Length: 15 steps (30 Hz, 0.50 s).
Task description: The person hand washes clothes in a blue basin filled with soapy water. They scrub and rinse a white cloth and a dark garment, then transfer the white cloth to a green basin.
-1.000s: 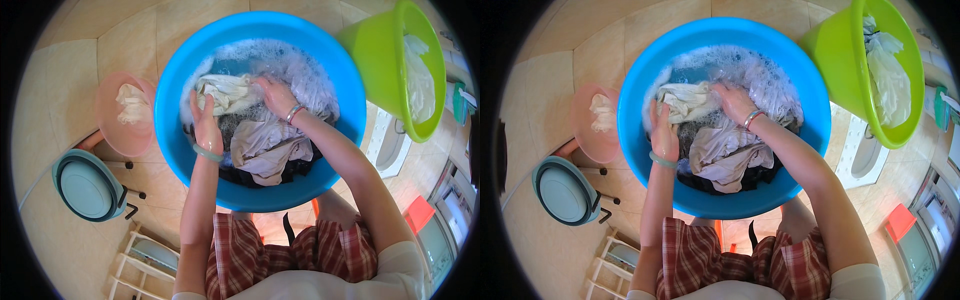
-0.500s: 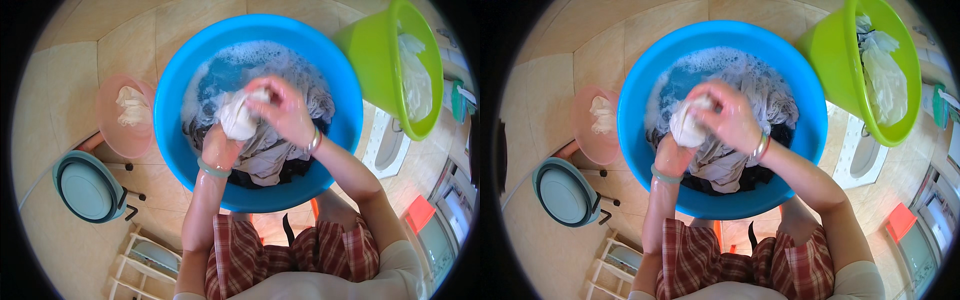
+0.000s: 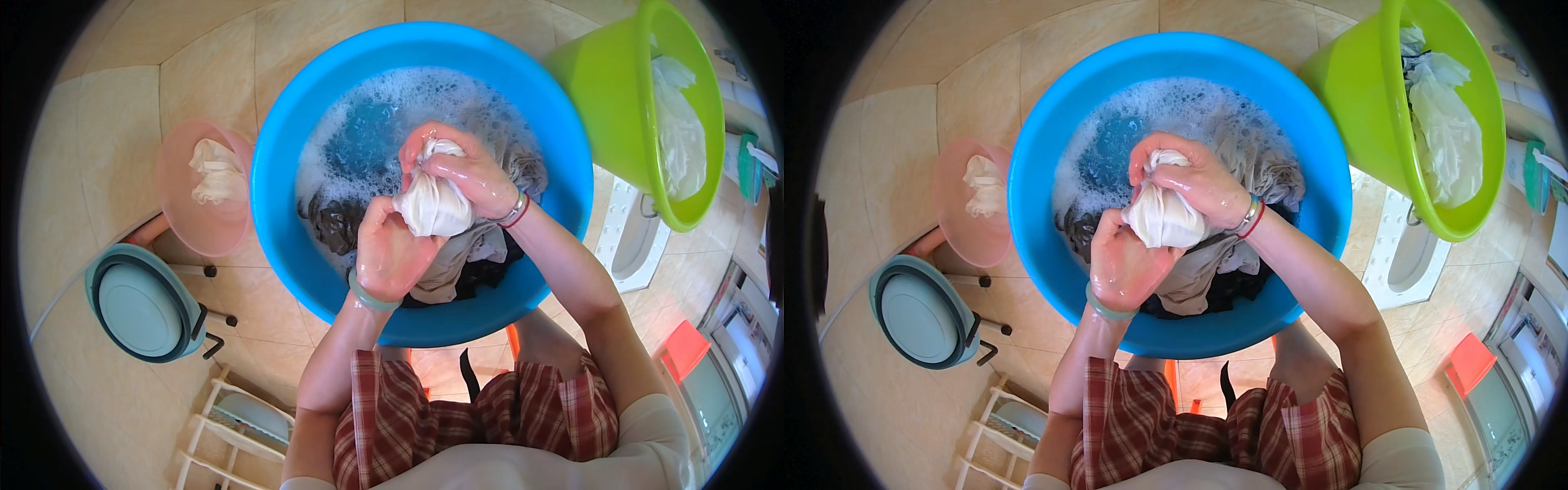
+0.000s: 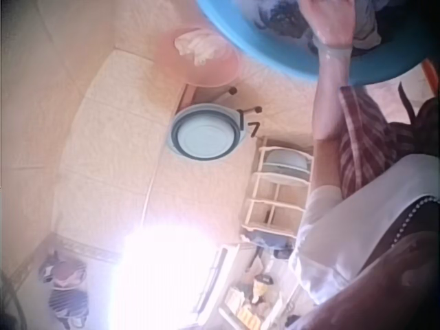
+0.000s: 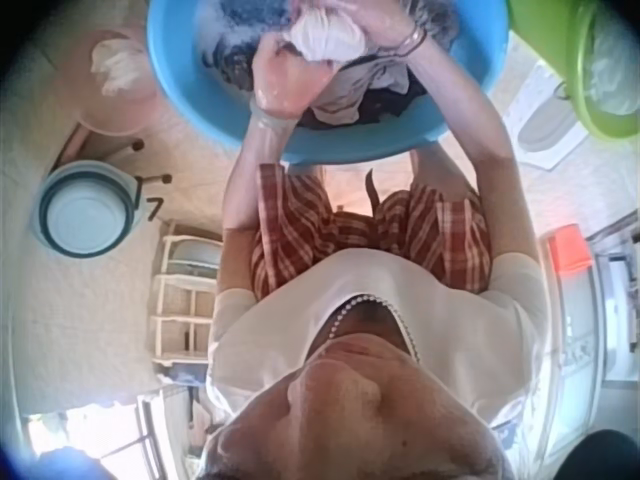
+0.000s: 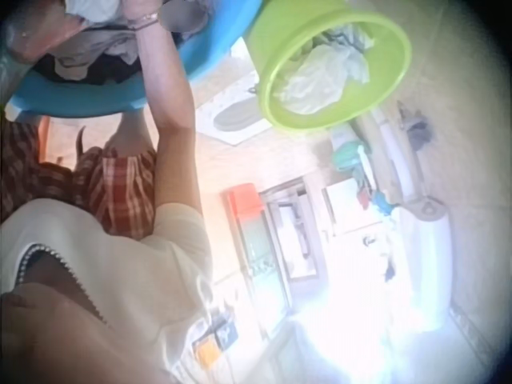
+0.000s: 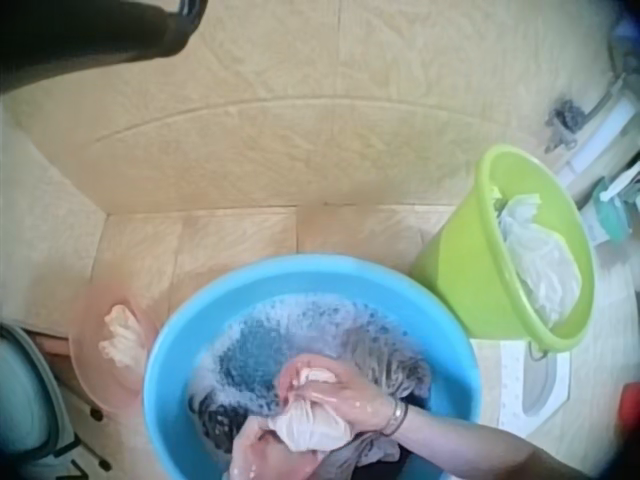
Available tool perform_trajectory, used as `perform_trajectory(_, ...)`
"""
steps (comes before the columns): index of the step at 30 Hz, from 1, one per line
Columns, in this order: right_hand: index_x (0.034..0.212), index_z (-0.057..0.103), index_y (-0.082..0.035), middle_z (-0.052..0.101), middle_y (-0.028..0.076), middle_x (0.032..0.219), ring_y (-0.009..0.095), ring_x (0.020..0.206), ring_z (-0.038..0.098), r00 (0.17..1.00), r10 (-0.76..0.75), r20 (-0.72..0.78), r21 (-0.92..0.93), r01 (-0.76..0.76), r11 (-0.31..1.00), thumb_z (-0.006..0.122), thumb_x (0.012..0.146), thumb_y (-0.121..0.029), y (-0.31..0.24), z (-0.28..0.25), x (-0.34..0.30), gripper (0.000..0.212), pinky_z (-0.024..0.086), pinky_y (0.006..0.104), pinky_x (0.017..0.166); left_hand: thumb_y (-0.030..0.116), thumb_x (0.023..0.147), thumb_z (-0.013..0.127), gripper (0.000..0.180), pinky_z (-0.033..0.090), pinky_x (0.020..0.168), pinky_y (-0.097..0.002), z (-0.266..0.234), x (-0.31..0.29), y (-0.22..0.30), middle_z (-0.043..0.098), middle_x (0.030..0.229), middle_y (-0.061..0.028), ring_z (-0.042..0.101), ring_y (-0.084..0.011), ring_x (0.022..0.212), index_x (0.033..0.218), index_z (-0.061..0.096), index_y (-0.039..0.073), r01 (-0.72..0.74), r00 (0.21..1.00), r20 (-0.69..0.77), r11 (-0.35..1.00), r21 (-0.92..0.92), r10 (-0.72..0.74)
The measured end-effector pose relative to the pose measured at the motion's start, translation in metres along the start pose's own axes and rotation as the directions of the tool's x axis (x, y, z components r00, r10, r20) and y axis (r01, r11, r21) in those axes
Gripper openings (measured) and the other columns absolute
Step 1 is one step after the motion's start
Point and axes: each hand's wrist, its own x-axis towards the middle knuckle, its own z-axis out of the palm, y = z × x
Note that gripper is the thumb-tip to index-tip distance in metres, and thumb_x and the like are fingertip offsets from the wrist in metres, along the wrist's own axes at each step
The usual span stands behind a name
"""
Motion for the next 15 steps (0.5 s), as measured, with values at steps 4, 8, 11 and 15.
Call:
perform_trajectory(4,0.103,0.056,-0.006,0.057,0.006,0.098,0.015,0.085,0.059,0.999,-0.024,-0.037,-0.113,0.02,0.993,0.053,0.088,-0.003,-0.004,-0.004,0.002,0.016,0.051,0.0289,0.076,0.034,0.098,0.046,0.053,0.031,0.111,-0.0416,0.005,0.0,0.003,0.047,0.14,-0.0066,0.043,-0.0219,0.131,0.142,0.039,0.006,0.066,0.997,-0.034,0.994,0.087,-0.063)
perform_trajectory(8,0.109,0.058,-0.007,0.057,0.004,0.097,0.012,0.088,0.056,1.0,0.022,0.0,-0.269,-0.022,0.963,0.058,0.092,-0.011,-0.004,0.009,0.003,0.017,0.049,0.0279,0.079,0.029,0.095,0.063,0.06,0.036,0.107,-0.0365,0.006,0.003,-0.015,0.05,0.133,-0.0043,0.046,-0.0172,0.126,0.143,0.035,0.007,-0.039,0.997,-0.034,0.824,0.565,0.071)
perform_trajectory(11,0.125,0.057,-0.01,0.059,0.004,0.11,0.014,0.102,0.057,0.971,0.227,0.079,-0.382,-0.181,0.906,0.064,0.092,-0.018,-0.015,0.01,0.002,0.035,0.047,0.0292,0.089,0.021,0.093,0.065,0.053,0.04,0.101,-0.0333,-0.002,0.009,-0.013,0.053,0.125,-0.0028,0.051,-0.0153,0.119,0.137,0.04,0.007,-0.003,0.999,-0.028,0.764,0.646,0.028)
perform_trajectory(15,0.145,0.04,-0.01,0.049,0.012,0.139,0.024,0.123,0.052,0.94,0.155,0.303,-0.076,-0.138,0.988,0.073,0.084,-0.028,-0.008,-0.007,0.003,0.072,0.041,0.0376,0.104,0.019,0.091,0.058,0.018,0.049,0.088,-0.0422,-0.008,0.009,-0.007,0.061,0.096,-0.009,0.06,-0.0213,0.104,0.103,0.059,0.007,0.097,0.994,-0.097,0.849,0.52,-0.054)
